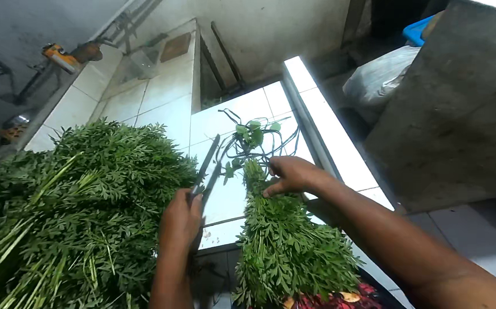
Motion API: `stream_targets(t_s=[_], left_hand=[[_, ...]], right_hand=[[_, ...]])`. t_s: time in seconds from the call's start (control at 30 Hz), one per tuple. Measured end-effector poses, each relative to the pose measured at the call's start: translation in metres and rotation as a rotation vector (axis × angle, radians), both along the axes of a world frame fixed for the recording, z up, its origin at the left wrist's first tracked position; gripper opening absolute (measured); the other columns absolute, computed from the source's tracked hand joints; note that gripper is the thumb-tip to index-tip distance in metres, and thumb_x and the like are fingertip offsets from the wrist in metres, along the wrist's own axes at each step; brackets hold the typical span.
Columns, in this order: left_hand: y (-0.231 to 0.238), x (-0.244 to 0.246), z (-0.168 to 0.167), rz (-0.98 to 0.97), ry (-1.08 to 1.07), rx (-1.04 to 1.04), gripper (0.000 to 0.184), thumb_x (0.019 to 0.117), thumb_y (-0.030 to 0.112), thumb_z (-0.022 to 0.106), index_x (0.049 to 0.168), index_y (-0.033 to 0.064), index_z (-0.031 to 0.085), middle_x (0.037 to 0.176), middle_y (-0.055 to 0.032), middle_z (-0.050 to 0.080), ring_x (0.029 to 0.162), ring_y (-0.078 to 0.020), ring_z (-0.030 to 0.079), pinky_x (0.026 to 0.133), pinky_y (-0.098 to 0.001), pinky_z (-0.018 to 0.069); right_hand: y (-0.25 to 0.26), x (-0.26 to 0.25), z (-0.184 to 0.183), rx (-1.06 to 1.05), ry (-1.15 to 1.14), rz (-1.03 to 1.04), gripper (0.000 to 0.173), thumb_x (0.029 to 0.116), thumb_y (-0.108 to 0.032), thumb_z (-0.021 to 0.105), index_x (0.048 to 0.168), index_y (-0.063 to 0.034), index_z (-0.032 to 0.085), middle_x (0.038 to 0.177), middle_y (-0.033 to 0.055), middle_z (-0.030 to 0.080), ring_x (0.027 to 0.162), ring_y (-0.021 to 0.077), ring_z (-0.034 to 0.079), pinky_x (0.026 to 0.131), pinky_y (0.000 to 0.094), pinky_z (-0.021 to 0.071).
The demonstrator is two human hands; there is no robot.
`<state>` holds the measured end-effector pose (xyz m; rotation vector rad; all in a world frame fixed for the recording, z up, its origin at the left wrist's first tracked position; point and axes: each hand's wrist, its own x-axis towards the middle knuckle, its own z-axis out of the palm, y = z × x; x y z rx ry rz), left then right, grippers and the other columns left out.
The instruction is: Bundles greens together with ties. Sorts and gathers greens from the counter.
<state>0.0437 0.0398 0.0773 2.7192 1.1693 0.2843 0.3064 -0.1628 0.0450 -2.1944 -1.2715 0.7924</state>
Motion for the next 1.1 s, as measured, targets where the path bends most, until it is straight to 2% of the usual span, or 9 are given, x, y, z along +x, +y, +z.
stream_targets(t_s=[0.1, 0.2, 0.27, 0.4, 0.5, 0.63, 0.77, 0.97, 1.1], left_hand=[[-0.007, -0.040, 0.026, -0.211, -0.040, 0.059, 0.037, 0.0997, 0.044, 0.057, 0.121, 0.0161, 0.069, 0.098, -0.0049, 0.072, 0.081, -0.0187, 0.069, 0.071, -0.0476, 0.0598], [-0.018, -0.068, 0.044, -0.343, -0.029, 0.048, 0.037, 0.0961, 0.049, 0.059, 0.116, 0.0209, 0.073, 0.100, 0.0023, 0.074, 0.083, -0.0081, 0.069, 0.074, -0.0358, 0.0606], [-0.027, -0.074, 0.050, -0.389, -0.013, 0.043, 0.035, 0.0954, 0.048, 0.061, 0.115, 0.0220, 0.075, 0.102, 0.0037, 0.074, 0.087, -0.0065, 0.070, 0.077, -0.0333, 0.0607], [-0.039, -0.068, 0.049, -0.434, 0.015, 0.078, 0.035, 0.0952, 0.048, 0.062, 0.114, 0.0225, 0.076, 0.103, 0.0033, 0.075, 0.090, -0.0085, 0.071, 0.079, -0.0363, 0.0615], [-0.044, -0.058, 0.044, -0.434, 0.024, 0.121, 0.035, 0.0948, 0.048, 0.062, 0.114, 0.0231, 0.076, 0.102, 0.0034, 0.074, 0.088, -0.0100, 0.071, 0.077, -0.0374, 0.0616], [-0.049, -0.050, 0.043, -0.423, 0.044, 0.161, 0.035, 0.0949, 0.048, 0.061, 0.113, 0.0230, 0.076, 0.099, 0.0027, 0.074, 0.086, -0.0121, 0.071, 0.074, -0.0397, 0.0614], [-0.054, -0.047, 0.045, -0.411, 0.066, 0.191, 0.036, 0.0946, 0.049, 0.060, 0.113, 0.0228, 0.076, 0.097, 0.0021, 0.073, 0.084, -0.0126, 0.071, 0.071, -0.0405, 0.0611], [-0.062, -0.042, 0.044, -0.385, 0.094, 0.217, 0.036, 0.0950, 0.050, 0.059, 0.113, 0.0230, 0.076, 0.095, 0.0013, 0.073, 0.082, -0.0152, 0.071, 0.069, -0.0420, 0.0604], [-0.069, -0.036, 0.041, -0.369, 0.092, 0.204, 0.035, 0.0954, 0.049, 0.059, 0.112, 0.0220, 0.075, 0.096, 0.0012, 0.073, 0.083, -0.0151, 0.071, 0.071, -0.0413, 0.0610]], right_hand=[[0.000, -0.002, 0.001, 0.019, -0.002, -0.011, 0.068, 0.0686, -0.063, 0.088, 0.110, -0.0142, 0.065, 0.092, 0.0049, 0.068, 0.084, 0.0233, 0.067, 0.076, 0.0523, 0.0568], [0.000, -0.005, 0.004, 0.038, 0.017, -0.003, 0.067, 0.0708, -0.059, 0.089, 0.113, -0.0123, 0.064, 0.094, 0.0062, 0.068, 0.085, 0.0240, 0.067, 0.077, 0.0521, 0.0575], [0.000, -0.006, 0.004, 0.043, 0.016, -0.003, 0.068, 0.0706, -0.058, 0.089, 0.113, -0.0116, 0.064, 0.096, 0.0064, 0.068, 0.086, 0.0243, 0.068, 0.078, 0.0521, 0.0574], [0.002, -0.007, 0.004, 0.069, -0.014, 0.012, 0.065, 0.0695, -0.050, 0.093, 0.112, -0.0097, 0.064, 0.097, 0.0079, 0.068, 0.089, 0.0259, 0.067, 0.080, 0.0529, 0.0569], [0.003, -0.006, 0.003, 0.062, -0.029, 0.026, 0.065, 0.0692, -0.048, 0.093, 0.113, -0.0096, 0.064, 0.098, 0.0078, 0.068, 0.091, 0.0259, 0.067, 0.081, 0.0526, 0.0567], [0.003, -0.005, 0.000, 0.062, -0.071, 0.006, 0.066, 0.0656, -0.053, 0.094, 0.108, -0.0116, 0.064, 0.095, 0.0066, 0.066, 0.087, 0.0249, 0.066, 0.076, 0.0510, 0.0572], [0.001, -0.008, 0.005, 0.082, -0.101, -0.044, 0.073, 0.0614, -0.053, 0.096, 0.112, -0.0111, 0.064, 0.102, 0.0078, 0.067, 0.092, 0.0264, 0.067, 0.079, 0.0518, 0.0586], [0.000, -0.010, 0.006, 0.117, -0.135, -0.039, 0.073, 0.0599, -0.057, 0.095, 0.108, -0.0114, 0.064, 0.100, 0.0073, 0.066, 0.089, 0.0256, 0.067, 0.076, 0.0500, 0.0591], [0.000, -0.012, 0.005, 0.166, -0.166, -0.017, 0.069, 0.0616, -0.056, 0.094, 0.105, -0.0115, 0.064, 0.100, 0.0060, 0.066, 0.091, 0.0237, 0.066, 0.078, 0.0482, 0.0586]])
